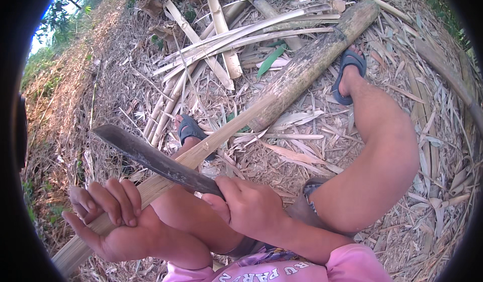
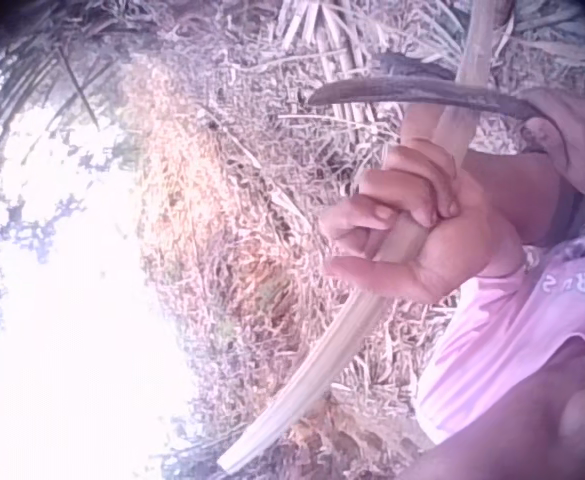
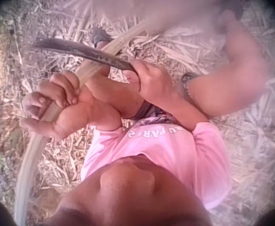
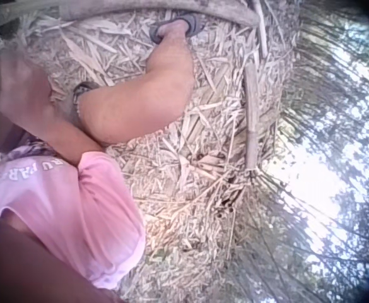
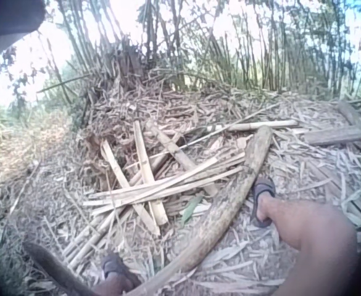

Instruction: The person uses a machete to shave thin strips from a piece of bamboo while sitting on the ground. They pull the knife along the bamboo to remove shavings and then hold up the processed piece.

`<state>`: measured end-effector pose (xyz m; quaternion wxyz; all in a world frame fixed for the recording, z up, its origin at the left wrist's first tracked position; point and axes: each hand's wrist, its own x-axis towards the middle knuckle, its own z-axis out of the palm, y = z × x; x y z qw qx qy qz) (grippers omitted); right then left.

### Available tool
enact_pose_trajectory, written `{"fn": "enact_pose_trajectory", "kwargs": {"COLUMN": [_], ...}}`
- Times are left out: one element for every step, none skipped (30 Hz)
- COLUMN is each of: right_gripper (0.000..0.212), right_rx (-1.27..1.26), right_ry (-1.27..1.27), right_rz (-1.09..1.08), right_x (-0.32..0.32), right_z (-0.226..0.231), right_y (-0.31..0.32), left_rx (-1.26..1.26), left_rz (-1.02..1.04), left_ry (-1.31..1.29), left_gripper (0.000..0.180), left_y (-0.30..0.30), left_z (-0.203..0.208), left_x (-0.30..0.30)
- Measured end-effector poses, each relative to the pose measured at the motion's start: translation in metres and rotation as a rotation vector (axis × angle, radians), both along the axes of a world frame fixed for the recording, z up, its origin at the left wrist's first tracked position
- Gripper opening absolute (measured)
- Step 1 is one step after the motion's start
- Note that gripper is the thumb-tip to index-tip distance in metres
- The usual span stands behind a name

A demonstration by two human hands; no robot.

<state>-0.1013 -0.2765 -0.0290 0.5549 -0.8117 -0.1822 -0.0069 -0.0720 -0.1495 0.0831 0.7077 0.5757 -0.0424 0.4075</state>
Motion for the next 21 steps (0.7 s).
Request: {"fn": "enact_pose_trajectory", "kwargs": {"right_gripper": [0.028, 0.030, 0.032, 0.032, 0.033, 0.033, 0.031, 0.029, 0.027, 0.028, 0.029, 0.029, 0.030, 0.030, 0.030, 0.031, 0.031, 0.033, 0.033, 0.034, 0.034], "right_rx": [-0.049, -0.098, -0.147, -0.135, -0.123, -0.112, -0.139, -0.166, -0.193, -0.191, -0.191, -0.192, -0.192, -0.146, -0.171, -0.197, -0.220, -0.229, -0.208, -0.191, -0.174], "right_ry": [0.014, 0.018, 0.021, 0.001, -0.009, -0.018, 0.049, 0.117, 0.177, 0.156, 0.133, 0.110, 0.087, 0.002, 0.062, 0.123, 0.180, 0.025, 0.026, 0.045, 0.064], "right_rz": [-0.030, -0.065, -0.101, -0.112, -0.115, -0.119, -0.106, -0.092, -0.076, -0.070, -0.073, -0.076, -0.078, -0.065, -0.062, -0.060, -0.067, -0.137, -0.133, -0.126, -0.119], "right_x": [0.003, 0.012, 0.017, 0.014, 0.007, 0.003, 0.006, 0.012, 0.015, 0.014, 0.012, 0.010, 0.009, 0.003, 0.006, 0.014, 0.016, 0.024, 0.022, 0.016, 0.010], "right_z": [-0.009, -0.021, -0.027, -0.026, -0.020, -0.018, -0.020, -0.022, -0.021, -0.019, -0.017, -0.015, -0.012, 0.002, -0.002, -0.013, -0.025, -0.037, -0.038, -0.031, -0.023], "right_y": [0.000, -0.004, -0.006, -0.007, -0.003, -0.001, -0.003, -0.007, -0.010, -0.009, -0.009, -0.009, -0.008, -0.006, -0.007, -0.008, -0.008, -0.007, -0.008, -0.005, -0.003], "left_rx": [0.012, 0.024, -0.020, -0.064, -0.107, -0.087, -0.074, -0.062, -0.050, -0.068, -0.090, -0.112, -0.103, -0.095, -0.087, -0.085, -0.079, -0.072, -0.085, -0.101, -0.118], "left_rz": [-0.001, -0.007, 0.031, 0.068, 0.111, 0.088, 0.019, -0.051, -0.119, -0.081, -0.053, -0.025, -0.054, -0.072, -0.089, -0.067, -0.054, -0.039, -0.029, -0.017, -0.005], "left_ry": [0.003, -0.005, -0.007, -0.010, -0.002, 0.001, -0.003, -0.007, -0.018, -0.016, -0.017, -0.017, -0.030, -0.030, -0.031, -0.019, -0.011, -0.024, -0.039, -0.036, -0.032], "left_gripper": [0.037, 0.037, 0.037, 0.037, 0.037, 0.037, 0.036, 0.036, 0.036, 0.036, 0.036, 0.036, 0.036, 0.036, 0.036, 0.036, 0.036, 0.036, 0.036, 0.037, 0.037], "left_y": [-0.003, -0.007, -0.009, -0.011, -0.010, -0.008, -0.005, -0.002, 0.000, 0.003, 0.003, 0.003, 0.001, 0.001, 0.000, 0.000, -0.001, -0.003, -0.003, 0.001, 0.003], "left_z": [-0.001, -0.001, 0.000, 0.001, -0.001, -0.001, -0.002, -0.004, -0.003, -0.003, -0.005, -0.007, -0.006, -0.005, -0.005, -0.008, -0.011, -0.012, -0.010, -0.011, -0.012], "left_x": [0.001, 0.003, 0.004, 0.005, 0.005, 0.003, 0.002, 0.000, -0.001, -0.003, -0.001, 0.001, 0.002, -0.002, -0.004, -0.004, -0.002, 0.003, 0.004, 0.002, 0.001]}}
